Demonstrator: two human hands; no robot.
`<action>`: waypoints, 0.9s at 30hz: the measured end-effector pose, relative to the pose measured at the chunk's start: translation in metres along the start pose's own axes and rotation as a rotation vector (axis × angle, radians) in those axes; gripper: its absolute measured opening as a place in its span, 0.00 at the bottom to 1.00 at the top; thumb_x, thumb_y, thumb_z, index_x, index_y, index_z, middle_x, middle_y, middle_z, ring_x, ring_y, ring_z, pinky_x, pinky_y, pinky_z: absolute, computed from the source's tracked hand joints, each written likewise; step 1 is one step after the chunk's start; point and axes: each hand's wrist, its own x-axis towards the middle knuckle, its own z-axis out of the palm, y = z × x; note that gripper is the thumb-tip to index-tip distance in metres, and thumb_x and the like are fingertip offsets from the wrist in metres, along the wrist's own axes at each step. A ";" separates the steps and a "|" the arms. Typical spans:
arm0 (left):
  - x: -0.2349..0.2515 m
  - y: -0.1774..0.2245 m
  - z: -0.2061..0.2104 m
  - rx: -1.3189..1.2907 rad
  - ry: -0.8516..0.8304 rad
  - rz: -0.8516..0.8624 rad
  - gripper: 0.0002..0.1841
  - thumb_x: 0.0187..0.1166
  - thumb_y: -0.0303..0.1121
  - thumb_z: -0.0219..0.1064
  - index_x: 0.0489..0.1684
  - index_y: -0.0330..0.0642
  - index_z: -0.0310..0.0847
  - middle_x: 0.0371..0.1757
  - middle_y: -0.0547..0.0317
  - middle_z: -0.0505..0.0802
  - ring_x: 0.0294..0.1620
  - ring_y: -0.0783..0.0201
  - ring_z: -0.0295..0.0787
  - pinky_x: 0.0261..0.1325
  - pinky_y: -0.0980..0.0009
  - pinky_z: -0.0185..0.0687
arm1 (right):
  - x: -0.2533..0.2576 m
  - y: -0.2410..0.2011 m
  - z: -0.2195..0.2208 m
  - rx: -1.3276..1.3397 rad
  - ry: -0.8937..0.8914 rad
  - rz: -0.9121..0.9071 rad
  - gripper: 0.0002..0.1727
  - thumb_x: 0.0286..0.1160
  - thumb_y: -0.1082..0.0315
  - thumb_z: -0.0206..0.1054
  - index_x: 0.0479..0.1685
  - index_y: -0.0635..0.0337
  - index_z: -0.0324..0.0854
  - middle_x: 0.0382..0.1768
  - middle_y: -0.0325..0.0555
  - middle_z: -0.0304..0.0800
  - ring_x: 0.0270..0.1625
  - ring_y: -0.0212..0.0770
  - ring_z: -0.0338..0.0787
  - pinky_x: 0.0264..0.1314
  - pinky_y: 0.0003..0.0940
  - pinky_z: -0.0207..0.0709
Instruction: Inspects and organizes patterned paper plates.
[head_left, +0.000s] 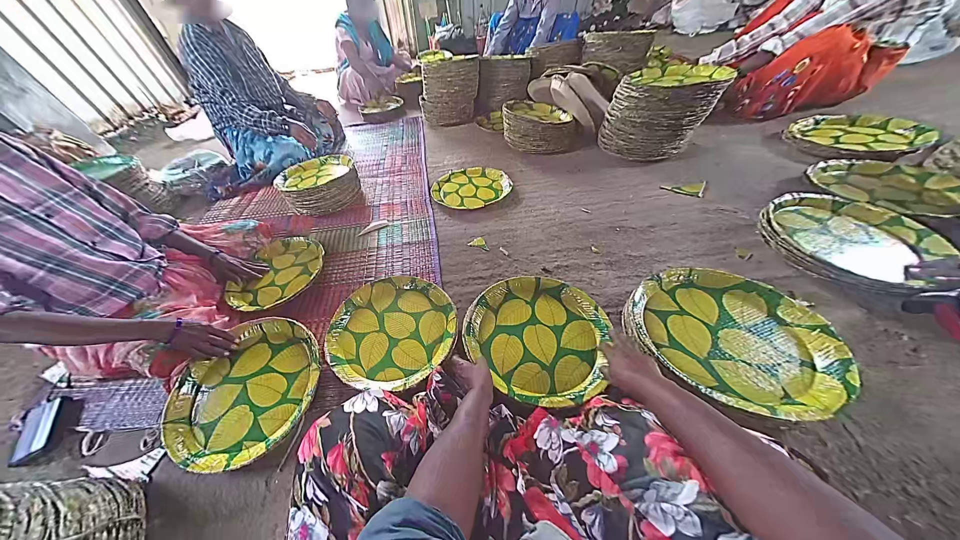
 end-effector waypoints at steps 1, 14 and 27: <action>0.002 -0.002 0.002 -0.052 -0.055 -0.029 0.27 0.86 0.33 0.64 0.82 0.29 0.65 0.76 0.27 0.80 0.80 0.37 0.75 0.80 0.43 0.70 | 0.002 0.002 -0.001 0.058 0.031 0.057 0.35 0.84 0.61 0.66 0.88 0.66 0.63 0.93 0.67 0.49 0.94 0.68 0.54 0.87 0.66 0.61; 0.000 0.092 -0.085 -0.246 -0.089 0.361 0.26 0.86 0.28 0.63 0.81 0.26 0.67 0.73 0.27 0.81 0.75 0.39 0.79 0.78 0.46 0.72 | -0.016 -0.053 -0.063 0.619 0.429 -0.038 0.49 0.75 0.74 0.71 0.95 0.69 0.44 0.89 0.75 0.57 0.88 0.71 0.65 0.87 0.64 0.60; 0.095 -0.035 -0.309 0.641 -0.130 -0.019 0.37 0.96 0.55 0.38 0.85 0.28 0.64 0.78 0.25 0.78 0.81 0.33 0.75 0.82 0.36 0.66 | 0.027 -0.287 -0.006 0.343 -0.160 -0.155 0.40 0.93 0.58 0.51 0.99 0.49 0.34 0.84 0.67 0.70 0.83 0.65 0.75 0.82 0.65 0.67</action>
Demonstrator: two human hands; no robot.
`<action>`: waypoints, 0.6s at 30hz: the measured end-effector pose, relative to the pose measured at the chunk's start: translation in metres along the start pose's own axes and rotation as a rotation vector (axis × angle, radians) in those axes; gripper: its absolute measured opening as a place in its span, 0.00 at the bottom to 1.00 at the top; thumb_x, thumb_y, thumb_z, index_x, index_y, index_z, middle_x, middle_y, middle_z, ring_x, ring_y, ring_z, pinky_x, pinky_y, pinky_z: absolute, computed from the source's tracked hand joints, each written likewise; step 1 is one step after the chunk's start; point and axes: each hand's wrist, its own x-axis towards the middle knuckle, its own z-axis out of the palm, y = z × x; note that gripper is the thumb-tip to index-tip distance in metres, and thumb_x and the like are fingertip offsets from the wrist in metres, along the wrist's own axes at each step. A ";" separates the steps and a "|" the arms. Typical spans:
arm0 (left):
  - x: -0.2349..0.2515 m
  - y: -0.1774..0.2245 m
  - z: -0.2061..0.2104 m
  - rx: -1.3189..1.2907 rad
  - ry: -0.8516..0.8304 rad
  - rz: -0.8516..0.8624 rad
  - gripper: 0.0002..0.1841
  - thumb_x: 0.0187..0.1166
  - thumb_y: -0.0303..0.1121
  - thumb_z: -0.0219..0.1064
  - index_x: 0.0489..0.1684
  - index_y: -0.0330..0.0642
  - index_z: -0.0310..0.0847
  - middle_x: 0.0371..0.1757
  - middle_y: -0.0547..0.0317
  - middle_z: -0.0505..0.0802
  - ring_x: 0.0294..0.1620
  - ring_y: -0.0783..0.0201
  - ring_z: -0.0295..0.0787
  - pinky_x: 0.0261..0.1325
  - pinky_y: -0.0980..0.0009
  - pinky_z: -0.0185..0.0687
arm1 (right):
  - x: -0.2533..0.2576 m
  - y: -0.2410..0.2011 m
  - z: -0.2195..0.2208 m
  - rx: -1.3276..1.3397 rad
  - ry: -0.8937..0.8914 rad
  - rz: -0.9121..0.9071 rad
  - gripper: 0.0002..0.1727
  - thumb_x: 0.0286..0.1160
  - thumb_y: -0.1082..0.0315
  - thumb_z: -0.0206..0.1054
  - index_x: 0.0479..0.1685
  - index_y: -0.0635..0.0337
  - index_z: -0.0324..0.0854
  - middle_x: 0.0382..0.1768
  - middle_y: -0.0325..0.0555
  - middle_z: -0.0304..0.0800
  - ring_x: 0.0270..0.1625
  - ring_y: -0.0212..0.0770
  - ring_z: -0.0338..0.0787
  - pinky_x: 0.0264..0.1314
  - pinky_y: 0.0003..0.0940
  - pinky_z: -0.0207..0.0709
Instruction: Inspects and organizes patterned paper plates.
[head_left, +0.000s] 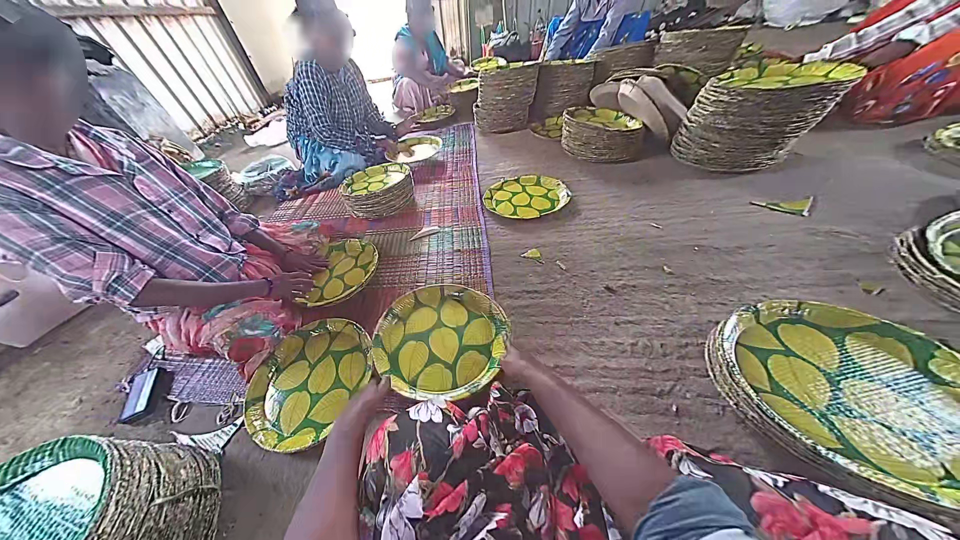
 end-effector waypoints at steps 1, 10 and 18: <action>-0.003 -0.011 0.009 -0.028 -0.061 -0.060 0.40 0.95 0.58 0.33 0.80 0.27 0.70 0.77 0.25 0.80 0.79 0.33 0.77 0.81 0.36 0.66 | 0.002 0.003 0.006 -0.018 -0.032 0.015 0.40 0.93 0.57 0.50 1.00 0.44 0.31 0.83 0.66 0.72 0.83 0.65 0.75 0.81 0.66 0.68; -0.044 0.040 -0.022 0.016 -0.151 0.239 0.30 0.97 0.47 0.41 0.71 0.29 0.77 0.58 0.33 0.90 0.57 0.43 0.88 0.67 0.45 0.77 | -0.064 0.104 -0.094 -0.315 0.008 0.000 0.28 0.91 0.51 0.57 0.86 0.51 0.72 0.78 0.67 0.79 0.81 0.70 0.76 0.79 0.73 0.65; -0.139 0.218 0.001 0.127 -0.157 0.744 0.25 0.97 0.44 0.44 0.77 0.35 0.75 0.57 0.38 0.91 0.51 0.46 0.91 0.62 0.47 0.81 | -0.101 0.263 -0.147 -0.185 0.342 0.430 0.30 0.90 0.55 0.59 0.71 0.78 0.76 0.75 0.79 0.76 0.81 0.74 0.74 0.77 0.75 0.63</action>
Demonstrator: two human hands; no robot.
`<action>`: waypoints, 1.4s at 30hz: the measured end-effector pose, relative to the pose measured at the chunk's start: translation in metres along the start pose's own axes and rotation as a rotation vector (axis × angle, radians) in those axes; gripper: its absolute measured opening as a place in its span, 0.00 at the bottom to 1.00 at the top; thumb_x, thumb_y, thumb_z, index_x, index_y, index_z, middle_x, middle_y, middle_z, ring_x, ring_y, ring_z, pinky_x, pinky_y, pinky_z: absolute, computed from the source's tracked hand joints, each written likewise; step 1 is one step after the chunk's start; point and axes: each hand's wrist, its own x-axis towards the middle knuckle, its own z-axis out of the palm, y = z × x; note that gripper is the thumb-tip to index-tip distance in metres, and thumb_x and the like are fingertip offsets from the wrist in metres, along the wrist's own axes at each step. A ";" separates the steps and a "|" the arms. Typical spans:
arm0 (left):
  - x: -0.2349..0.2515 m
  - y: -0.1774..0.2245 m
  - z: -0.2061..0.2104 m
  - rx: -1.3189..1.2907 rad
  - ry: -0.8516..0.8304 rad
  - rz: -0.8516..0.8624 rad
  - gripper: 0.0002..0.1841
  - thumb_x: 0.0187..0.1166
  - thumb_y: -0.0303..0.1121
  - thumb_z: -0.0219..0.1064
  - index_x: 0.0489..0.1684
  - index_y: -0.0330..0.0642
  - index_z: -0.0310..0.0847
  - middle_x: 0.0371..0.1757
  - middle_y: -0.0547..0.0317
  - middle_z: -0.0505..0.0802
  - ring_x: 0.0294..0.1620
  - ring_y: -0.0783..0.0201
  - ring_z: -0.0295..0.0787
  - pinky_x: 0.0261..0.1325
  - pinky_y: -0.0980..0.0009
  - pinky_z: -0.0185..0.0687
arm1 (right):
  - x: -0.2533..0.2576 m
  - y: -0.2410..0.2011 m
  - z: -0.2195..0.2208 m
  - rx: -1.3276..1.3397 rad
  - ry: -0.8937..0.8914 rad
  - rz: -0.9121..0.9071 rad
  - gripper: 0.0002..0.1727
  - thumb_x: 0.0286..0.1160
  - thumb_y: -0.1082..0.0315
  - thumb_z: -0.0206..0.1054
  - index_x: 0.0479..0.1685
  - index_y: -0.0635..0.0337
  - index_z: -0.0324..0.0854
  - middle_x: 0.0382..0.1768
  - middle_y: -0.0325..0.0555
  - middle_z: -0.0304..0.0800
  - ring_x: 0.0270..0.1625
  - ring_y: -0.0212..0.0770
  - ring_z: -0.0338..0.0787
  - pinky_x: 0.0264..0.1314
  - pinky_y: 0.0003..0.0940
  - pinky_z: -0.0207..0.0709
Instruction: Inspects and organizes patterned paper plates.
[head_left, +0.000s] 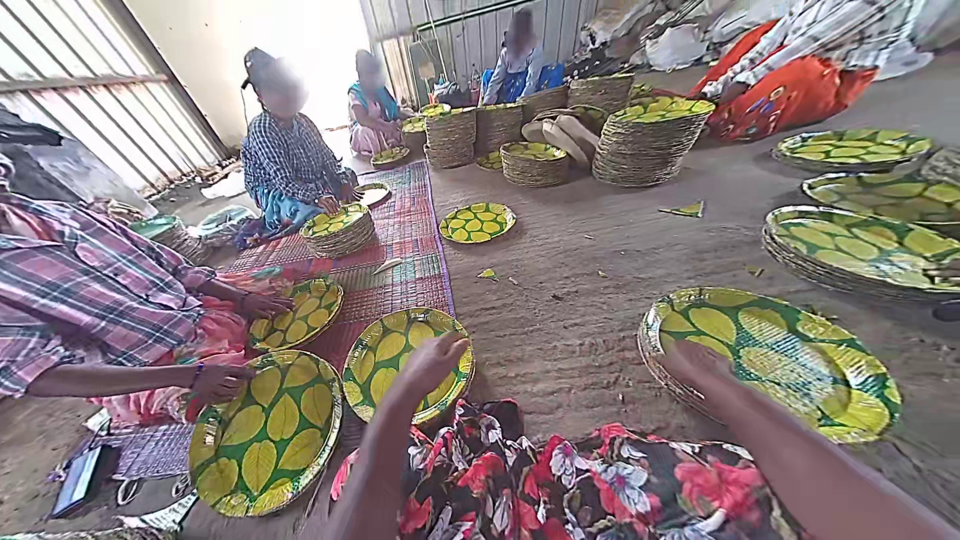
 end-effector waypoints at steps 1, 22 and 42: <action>0.012 0.014 0.015 -0.004 -0.044 0.039 0.25 0.96 0.43 0.46 0.78 0.34 0.74 0.59 0.36 0.90 0.54 0.44 0.91 0.64 0.46 0.81 | 0.004 0.014 0.009 0.035 0.009 0.033 0.33 0.90 0.52 0.59 0.72 0.80 0.75 0.77 0.81 0.72 0.83 0.75 0.71 0.79 0.75 0.61; 0.101 -0.020 0.206 0.278 -0.007 0.160 0.29 0.92 0.41 0.53 0.89 0.37 0.63 0.88 0.36 0.70 0.91 0.41 0.62 0.92 0.44 0.52 | 0.016 0.001 0.028 0.094 0.366 -0.294 0.16 0.87 0.75 0.57 0.64 0.70 0.84 0.69 0.72 0.82 0.73 0.71 0.81 0.69 0.70 0.72; 0.105 -0.036 0.223 0.537 -0.370 0.073 0.38 0.91 0.51 0.56 0.98 0.49 0.45 0.99 0.55 0.45 0.99 0.50 0.32 0.93 0.37 0.35 | 0.027 0.007 0.043 0.129 -0.064 0.179 0.21 0.81 0.74 0.65 0.68 0.81 0.76 0.75 0.76 0.76 0.81 0.71 0.75 0.77 0.68 0.69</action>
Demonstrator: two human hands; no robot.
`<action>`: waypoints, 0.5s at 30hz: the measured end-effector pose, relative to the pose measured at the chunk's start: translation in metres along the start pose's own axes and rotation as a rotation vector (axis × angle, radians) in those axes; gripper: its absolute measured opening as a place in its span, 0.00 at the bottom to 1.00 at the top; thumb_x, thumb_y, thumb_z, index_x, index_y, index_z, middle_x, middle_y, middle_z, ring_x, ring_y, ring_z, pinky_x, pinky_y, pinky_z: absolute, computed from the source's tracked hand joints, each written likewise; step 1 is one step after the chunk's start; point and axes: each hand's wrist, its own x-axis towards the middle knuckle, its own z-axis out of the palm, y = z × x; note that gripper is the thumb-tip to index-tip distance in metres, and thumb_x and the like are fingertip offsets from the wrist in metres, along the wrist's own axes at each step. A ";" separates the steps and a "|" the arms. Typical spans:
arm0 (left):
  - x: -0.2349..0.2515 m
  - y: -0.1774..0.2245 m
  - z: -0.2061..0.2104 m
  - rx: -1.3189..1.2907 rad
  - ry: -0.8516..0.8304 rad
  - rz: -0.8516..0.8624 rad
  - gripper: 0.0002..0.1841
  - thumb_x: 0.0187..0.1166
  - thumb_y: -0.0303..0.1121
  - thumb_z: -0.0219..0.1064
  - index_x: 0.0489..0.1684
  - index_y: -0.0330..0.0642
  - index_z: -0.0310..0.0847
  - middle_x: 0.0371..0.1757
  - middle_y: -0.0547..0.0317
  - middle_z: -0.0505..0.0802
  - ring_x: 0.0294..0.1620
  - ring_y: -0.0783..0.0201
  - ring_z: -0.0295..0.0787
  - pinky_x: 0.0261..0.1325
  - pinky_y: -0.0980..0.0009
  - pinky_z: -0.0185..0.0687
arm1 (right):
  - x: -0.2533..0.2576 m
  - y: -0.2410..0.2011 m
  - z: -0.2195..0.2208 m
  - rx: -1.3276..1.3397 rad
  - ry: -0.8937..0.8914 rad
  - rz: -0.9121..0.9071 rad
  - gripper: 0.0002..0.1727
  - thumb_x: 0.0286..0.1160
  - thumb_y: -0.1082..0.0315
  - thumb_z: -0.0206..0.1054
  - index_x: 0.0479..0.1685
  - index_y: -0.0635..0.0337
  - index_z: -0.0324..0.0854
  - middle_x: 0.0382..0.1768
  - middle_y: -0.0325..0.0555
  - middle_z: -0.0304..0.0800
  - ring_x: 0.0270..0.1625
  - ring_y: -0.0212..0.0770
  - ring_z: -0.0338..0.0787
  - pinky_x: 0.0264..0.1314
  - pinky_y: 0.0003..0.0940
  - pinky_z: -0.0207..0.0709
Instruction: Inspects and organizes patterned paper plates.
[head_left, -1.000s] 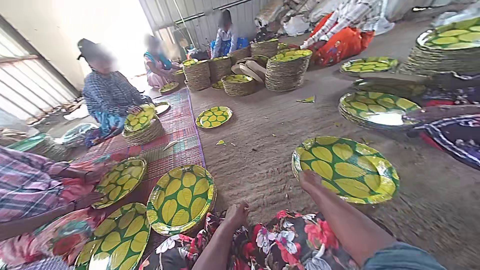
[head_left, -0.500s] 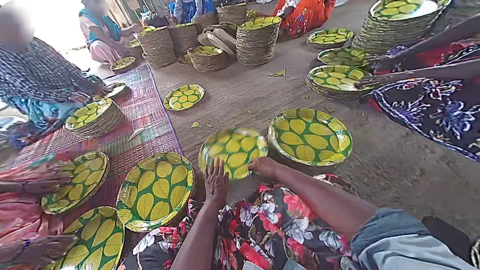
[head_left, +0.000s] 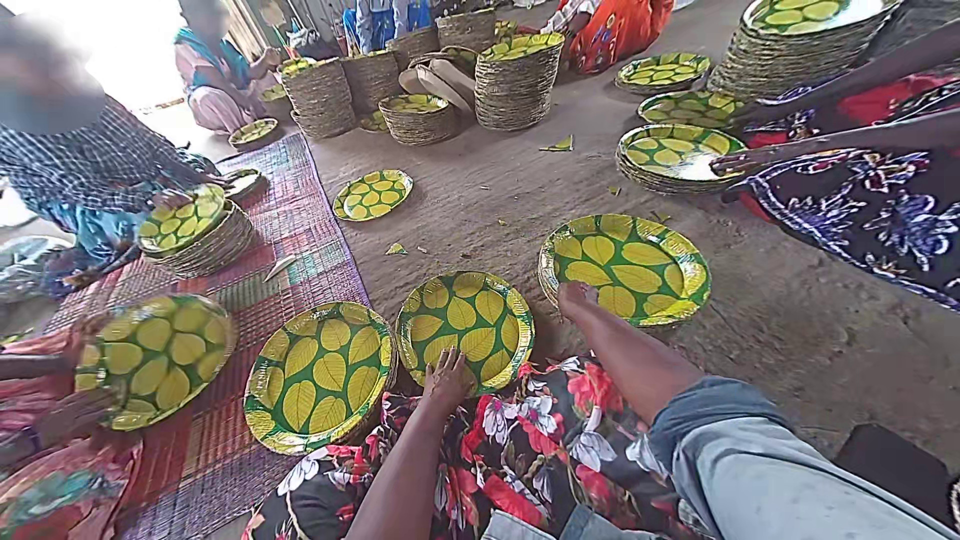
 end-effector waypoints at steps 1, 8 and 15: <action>0.000 0.000 0.000 0.000 0.002 0.002 0.38 0.91 0.51 0.56 0.97 0.49 0.46 0.99 0.55 0.45 0.99 0.51 0.32 0.93 0.37 0.35 | 0.000 0.001 0.000 0.012 0.029 -0.005 0.21 0.82 0.73 0.65 0.68 0.79 0.77 0.74 0.76 0.76 0.79 0.72 0.76 0.76 0.68 0.70; 0.000 -0.001 -0.005 -0.037 0.028 0.002 0.37 0.90 0.48 0.58 0.97 0.49 0.48 0.99 0.52 0.48 0.99 0.49 0.36 0.93 0.36 0.36 | 0.005 0.006 -0.012 0.130 0.571 -0.238 0.21 0.93 0.60 0.56 0.63 0.70 0.84 0.64 0.75 0.83 0.72 0.73 0.80 0.71 0.73 0.66; 0.004 -0.002 -0.005 0.002 1.055 0.116 0.34 0.87 0.45 0.52 0.85 0.25 0.65 0.87 0.25 0.69 0.90 0.29 0.61 0.89 0.30 0.44 | -0.048 -0.037 0.025 -0.209 -0.097 -0.962 0.19 0.91 0.64 0.57 0.67 0.67 0.83 0.73 0.64 0.82 0.76 0.68 0.81 0.74 0.71 0.71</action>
